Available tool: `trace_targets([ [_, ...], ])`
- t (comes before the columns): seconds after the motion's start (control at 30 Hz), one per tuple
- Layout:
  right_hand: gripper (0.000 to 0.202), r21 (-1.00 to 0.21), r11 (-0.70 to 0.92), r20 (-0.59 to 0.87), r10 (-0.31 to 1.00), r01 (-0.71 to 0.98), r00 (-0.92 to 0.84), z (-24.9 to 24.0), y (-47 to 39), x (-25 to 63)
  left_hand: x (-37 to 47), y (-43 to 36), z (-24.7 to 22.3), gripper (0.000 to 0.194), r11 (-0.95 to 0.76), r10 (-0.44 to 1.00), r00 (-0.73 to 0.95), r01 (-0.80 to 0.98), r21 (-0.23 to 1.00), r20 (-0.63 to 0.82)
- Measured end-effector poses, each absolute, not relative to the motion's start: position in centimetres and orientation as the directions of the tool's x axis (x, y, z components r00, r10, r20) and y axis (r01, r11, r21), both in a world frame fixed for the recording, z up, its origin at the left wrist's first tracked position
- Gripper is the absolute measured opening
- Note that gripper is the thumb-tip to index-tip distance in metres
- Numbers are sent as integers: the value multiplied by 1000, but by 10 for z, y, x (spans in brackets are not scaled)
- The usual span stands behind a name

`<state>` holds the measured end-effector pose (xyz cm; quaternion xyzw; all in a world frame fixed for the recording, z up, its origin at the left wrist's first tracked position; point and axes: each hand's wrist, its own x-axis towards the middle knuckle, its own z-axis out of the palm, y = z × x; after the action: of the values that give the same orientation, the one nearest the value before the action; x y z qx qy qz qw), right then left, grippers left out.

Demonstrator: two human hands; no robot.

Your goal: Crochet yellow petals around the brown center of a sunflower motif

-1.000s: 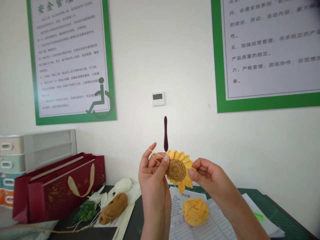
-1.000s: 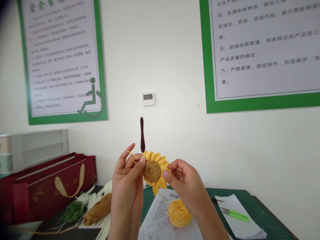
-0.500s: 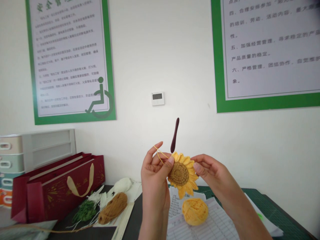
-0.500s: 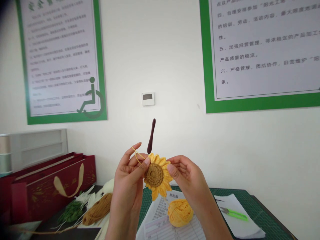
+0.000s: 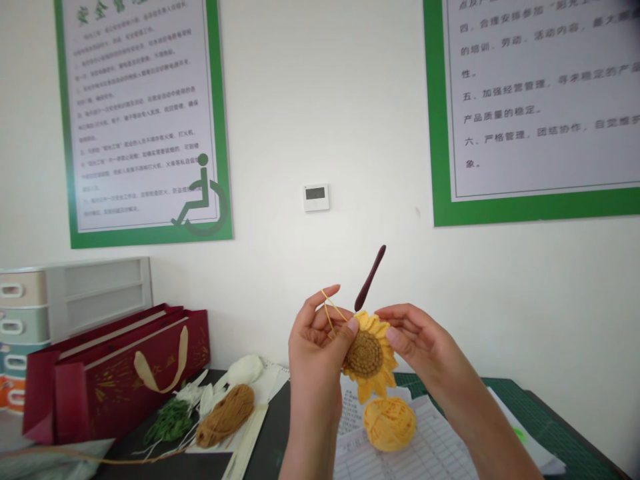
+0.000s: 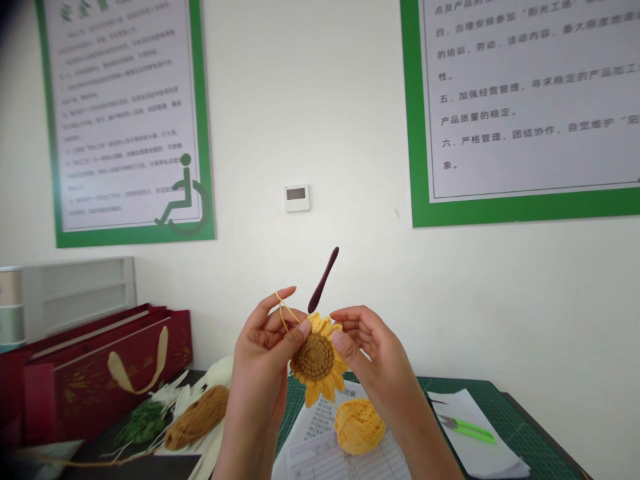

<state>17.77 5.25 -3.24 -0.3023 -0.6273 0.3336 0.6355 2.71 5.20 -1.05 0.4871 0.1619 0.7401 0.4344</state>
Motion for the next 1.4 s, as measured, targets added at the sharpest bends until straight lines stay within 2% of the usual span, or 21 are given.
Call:
trace_targets([
  [0.17, 27, -788, 615, 615, 788, -35, 20, -35, 56, 176, 32, 45, -10, 45, -549, 805, -54, -442, 709, 590],
  [0.47, 34, -762, 638, 633, 770, -112, 77, -36, 55, 168, 38, 45, -15, 44, -539, 804, -1, -423, 728, 595],
  [0.67, 28, -754, 638, 619, 769, -156, 159, -32, 50, 168, 36, 46, -16, 39, -490, 802, 144, -396, 777, 579],
  [0.83, 26, -773, 610, 594, 793, -177, 139, -26, 40, 170, 21, 41, -9, 33, -429, 791, 277, -383, 818, 545],
  [0.97, 25, -781, 597, 589, 802, -182, 102, -23, 35, 169, 14, 38, -7, 36, -418, 785, 309, -375, 827, 537],
  [1.1, 25, -800, 563, 568, 822, -205, 39, -24, 35, 169, 11, 37, -8, 31, -405, 788, 321, -372, 835, 525],
  [1.27, 28, -819, 519, 546, 836, -243, -55, -25, 38, 168, 7, 39, -7, 45, -369, 776, 381, -374, 851, 503],
  [1.4, 28, -831, 485, 527, 844, -273, -102, -26, 40, 170, 5, 44, -7, 45, -349, 770, 411, -368, 862, 488],
])
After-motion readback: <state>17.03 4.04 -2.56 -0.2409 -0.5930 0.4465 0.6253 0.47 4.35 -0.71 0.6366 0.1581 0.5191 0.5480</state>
